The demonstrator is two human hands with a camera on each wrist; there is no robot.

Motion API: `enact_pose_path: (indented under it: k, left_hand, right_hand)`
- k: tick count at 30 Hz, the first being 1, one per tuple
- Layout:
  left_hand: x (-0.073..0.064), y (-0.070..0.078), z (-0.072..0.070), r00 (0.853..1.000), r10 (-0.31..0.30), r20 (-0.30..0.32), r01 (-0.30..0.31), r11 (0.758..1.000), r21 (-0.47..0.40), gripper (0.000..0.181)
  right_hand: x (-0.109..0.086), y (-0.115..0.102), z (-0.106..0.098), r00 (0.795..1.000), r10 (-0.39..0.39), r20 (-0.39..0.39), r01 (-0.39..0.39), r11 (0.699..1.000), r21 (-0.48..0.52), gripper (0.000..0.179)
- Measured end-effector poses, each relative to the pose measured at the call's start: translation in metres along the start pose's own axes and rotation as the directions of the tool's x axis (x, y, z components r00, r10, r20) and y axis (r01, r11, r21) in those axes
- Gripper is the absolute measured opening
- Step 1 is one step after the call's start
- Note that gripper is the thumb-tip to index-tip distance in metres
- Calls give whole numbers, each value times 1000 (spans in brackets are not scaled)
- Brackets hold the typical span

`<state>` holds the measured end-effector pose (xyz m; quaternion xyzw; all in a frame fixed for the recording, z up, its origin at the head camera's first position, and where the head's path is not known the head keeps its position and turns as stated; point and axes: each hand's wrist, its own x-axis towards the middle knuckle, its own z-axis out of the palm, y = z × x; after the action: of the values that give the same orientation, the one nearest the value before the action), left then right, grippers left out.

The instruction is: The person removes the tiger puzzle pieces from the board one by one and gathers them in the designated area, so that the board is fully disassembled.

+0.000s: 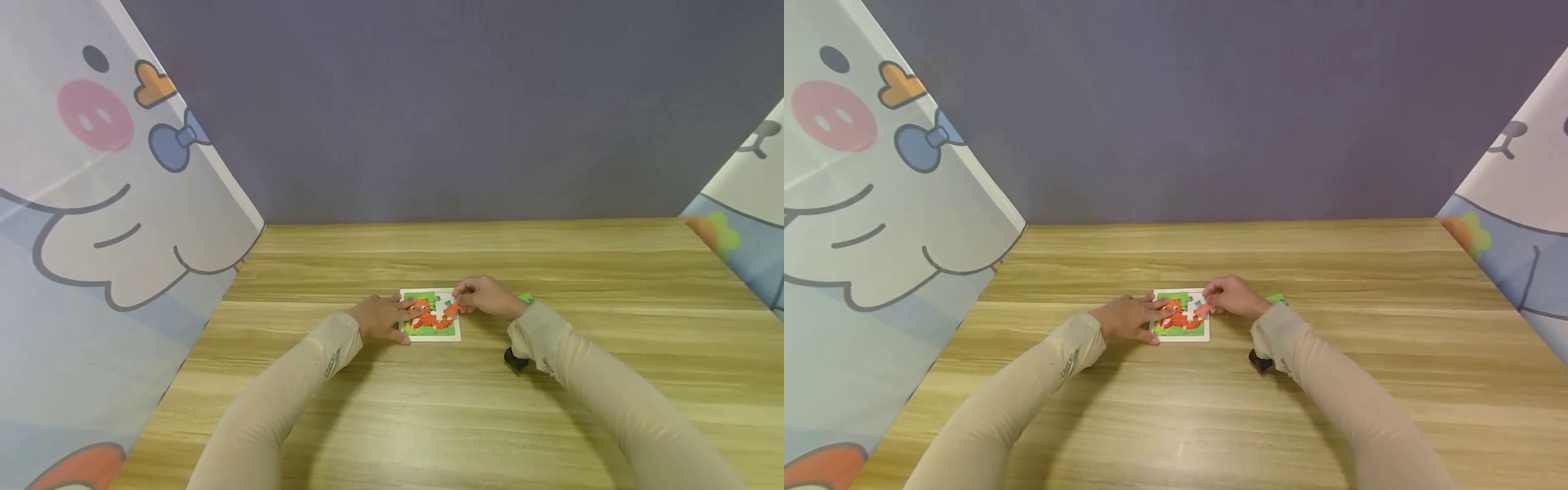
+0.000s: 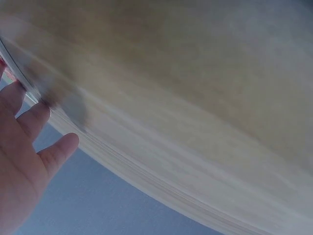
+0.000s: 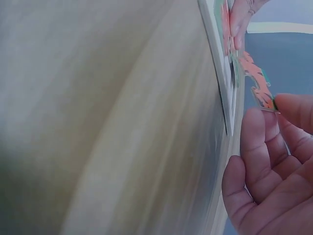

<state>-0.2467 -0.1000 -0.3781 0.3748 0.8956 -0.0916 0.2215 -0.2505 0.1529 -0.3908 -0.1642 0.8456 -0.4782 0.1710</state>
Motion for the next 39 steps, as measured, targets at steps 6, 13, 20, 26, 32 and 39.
enact_pose_path:
  k: [6,13,20,26,32,39]
  left_hand:
    - [2,1,2,1000,-15,-6,15,999,31,75]
    - [1,1,3,1000,-24,-7,24,999,30,76]
    - [-2,0,1,1000,-16,-21,16,1000,7,75]
    - [-1,1,1,1000,-4,-21,4,1000,19,75]
    - [-1,1,1,1000,-7,-22,7,1000,23,75]
    - [0,1,1,1000,-7,-19,7,1000,-3,75]
  right_hand:
    - [-6,6,-8,997,-74,-16,74,997,23,20]
    - [-9,12,-14,999,6,-46,-6,1000,4,22]
    - [-16,14,-24,996,36,-79,-37,999,-8,23]
    - [-24,16,-33,993,57,-103,-60,998,-27,23]
    - [-32,21,-42,991,77,-109,-80,997,-20,24]
    - [-41,30,-51,992,65,-106,-65,998,8,25]
